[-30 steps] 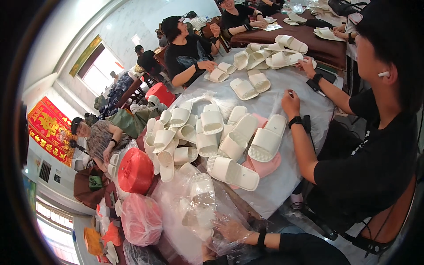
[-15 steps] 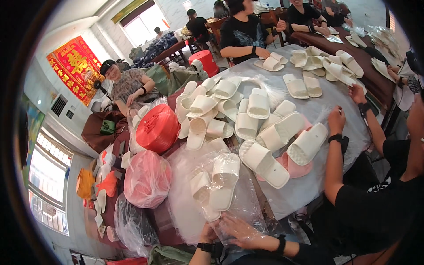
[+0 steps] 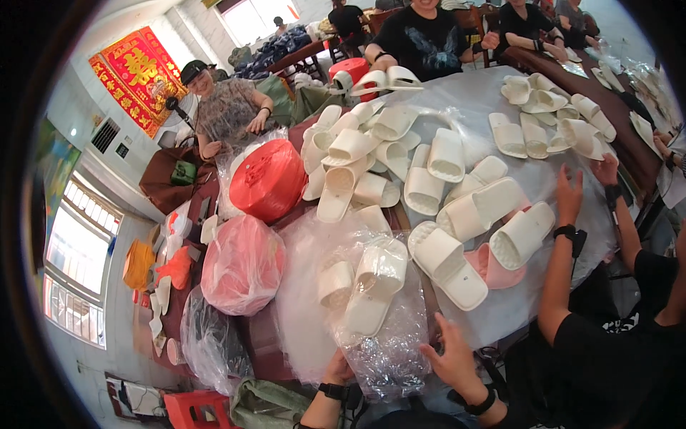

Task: Sorting and packing manufactured slippers into plastic bags.

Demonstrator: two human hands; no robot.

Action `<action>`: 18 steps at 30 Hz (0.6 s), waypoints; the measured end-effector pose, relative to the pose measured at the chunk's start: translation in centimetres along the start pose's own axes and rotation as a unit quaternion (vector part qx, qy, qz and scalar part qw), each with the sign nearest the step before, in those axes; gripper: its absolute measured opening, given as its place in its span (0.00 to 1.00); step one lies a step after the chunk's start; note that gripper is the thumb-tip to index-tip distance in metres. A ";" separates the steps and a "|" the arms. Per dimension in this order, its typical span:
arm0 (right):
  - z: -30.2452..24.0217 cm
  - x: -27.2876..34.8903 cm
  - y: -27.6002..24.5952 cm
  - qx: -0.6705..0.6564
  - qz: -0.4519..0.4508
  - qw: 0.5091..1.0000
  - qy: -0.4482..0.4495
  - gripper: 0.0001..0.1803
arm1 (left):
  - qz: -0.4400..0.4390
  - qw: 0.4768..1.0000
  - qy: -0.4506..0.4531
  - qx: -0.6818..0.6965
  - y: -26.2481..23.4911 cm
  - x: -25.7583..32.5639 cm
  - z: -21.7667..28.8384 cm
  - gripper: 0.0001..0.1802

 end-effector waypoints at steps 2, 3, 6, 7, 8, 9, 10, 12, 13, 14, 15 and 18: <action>1.0 0.7 3.8 -0.274 -0.129 0.938 0.167 0.41 | -0.061 0.998 -0.006 -0.026 -0.2 -0.1 0.1 0.25; 0.7 1.2 5.1 -0.332 -0.154 0.916 0.165 0.41 | -0.058 0.998 -0.005 -0.026 -0.2 0.0 0.0 0.25; -3.2 -0.2 6.7 -0.405 -0.125 0.902 0.078 0.40 | 0.000 0.997 -0.021 -0.070 0.0 -0.3 -0.1 0.28; -3.5 -0.8 7.5 -0.406 -0.126 0.902 0.078 0.40 | -0.002 0.993 -0.007 -0.116 0.7 -0.2 0.0 0.27; -4.1 -1.6 8.2 -0.271 -0.122 0.955 -0.008 0.38 | -0.002 0.987 0.009 -0.162 1.2 -0.1 0.2 0.27; -5.0 -2.2 8.9 -0.127 -0.112 0.981 -0.094 0.36 | -0.004 0.987 0.010 -0.162 0.4 0.0 0.2 0.27; -5.2 -2.6 10.1 -0.129 -0.112 0.980 -0.097 0.36 | -0.103 0.992 -0.005 -0.070 -0.4 0.2 0.0 0.28; -5.2 -2.8 12.8 -0.098 -0.125 0.984 -0.083 0.35 | -0.201 0.979 -0.023 0.025 0.6 0.3 -0.2 0.29; -5.0 -2.9 13.4 -0.098 -0.123 0.984 -0.080 0.35 | -0.040 0.998 0.037 -0.030 3.5 0.1 -0.1 0.29; -5.3 -3.0 13.7 -0.013 -0.103 0.988 -0.112 0.33 | 0.123 0.984 0.101 -0.086 4.9 0.4 0.4 0.30; -6.1 -2.8 14.0 0.072 -0.085 0.982 -0.151 0.32 | 0.086 0.985 0.116 -0.099 0.0 1.1 -0.2 0.28; -5.2 -2.3 15.4 0.136 -0.093 0.973 -0.164 0.29 | 0.052 0.994 0.058 -0.071 -5.2 2.4 -0.7 0.34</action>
Point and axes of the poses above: each hand's wrist, its own x-axis away from the middle knuckle, its own y-axis out of the palm, z = x × y, the point moved 3 cm from there along -x, towards the middle knuckle, and after that the axes turned 14 degrees about -z, right-handed, at the moved point
